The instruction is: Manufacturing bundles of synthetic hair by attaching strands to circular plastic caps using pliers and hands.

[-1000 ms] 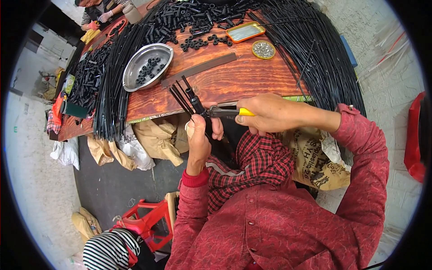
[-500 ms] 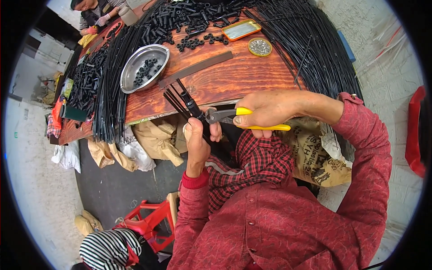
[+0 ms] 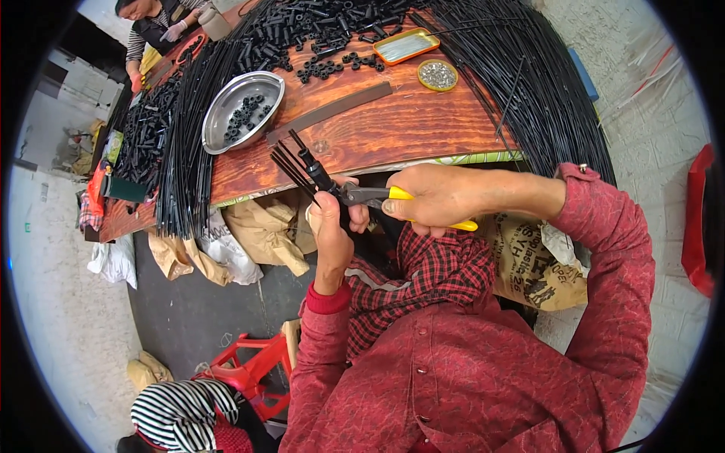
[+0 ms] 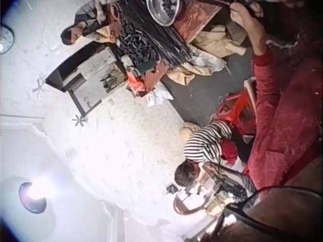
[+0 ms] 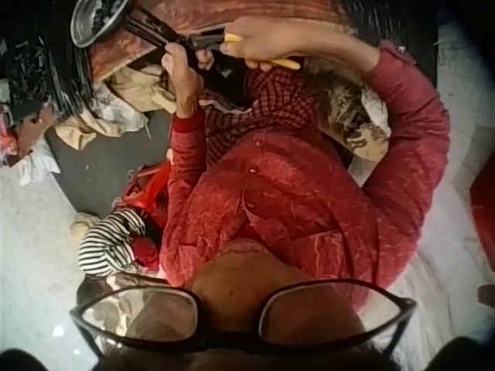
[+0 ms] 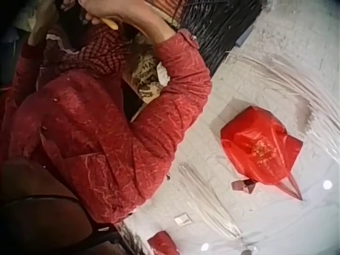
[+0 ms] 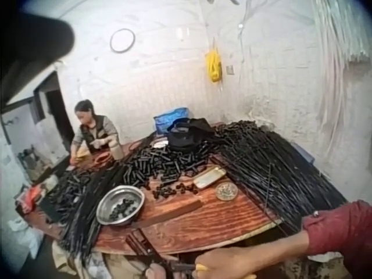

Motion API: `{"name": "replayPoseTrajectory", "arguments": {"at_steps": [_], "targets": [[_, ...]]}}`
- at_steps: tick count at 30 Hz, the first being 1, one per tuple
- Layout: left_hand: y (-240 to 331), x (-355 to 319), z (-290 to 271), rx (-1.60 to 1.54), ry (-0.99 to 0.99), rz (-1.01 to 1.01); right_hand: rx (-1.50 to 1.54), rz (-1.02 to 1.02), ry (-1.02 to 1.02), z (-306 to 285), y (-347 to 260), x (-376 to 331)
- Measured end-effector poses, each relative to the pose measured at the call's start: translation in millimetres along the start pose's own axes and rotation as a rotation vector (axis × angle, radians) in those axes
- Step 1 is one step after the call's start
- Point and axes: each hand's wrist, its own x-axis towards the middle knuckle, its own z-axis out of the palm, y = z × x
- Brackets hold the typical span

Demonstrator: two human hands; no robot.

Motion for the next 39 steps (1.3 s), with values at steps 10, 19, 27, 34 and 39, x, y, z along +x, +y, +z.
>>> {"name": "replayPoseTrajectory", "arguments": {"at_steps": [10, 19, 27, 34, 39], "targets": [[1.7, 1.6, -8.0, -0.15, -0.048, 0.013, 0.126, -0.113, 0.166, 21.9, 13.1, 9.1], [-1.6, 1.2, -11.8, -0.232, -0.036, -0.025, 0.125, -0.169, 0.137, 22.7, 20.8, 8.1], [-0.9, -0.4, -9.8, -0.191, -0.043, -0.011, -0.019, -0.137, 0.181, 20.0, 12.6, 1.4], [-13.3, 8.3, -6.2, -0.133, -0.017, -0.002, -0.599, -0.374, 0.516, 16.4, 33.0, 17.8], [-13.4, 15.0, -6.3, -0.08, 0.071, 0.018, 0.001, -0.172, 0.252, 8.2, 27.0, 25.7]]}}
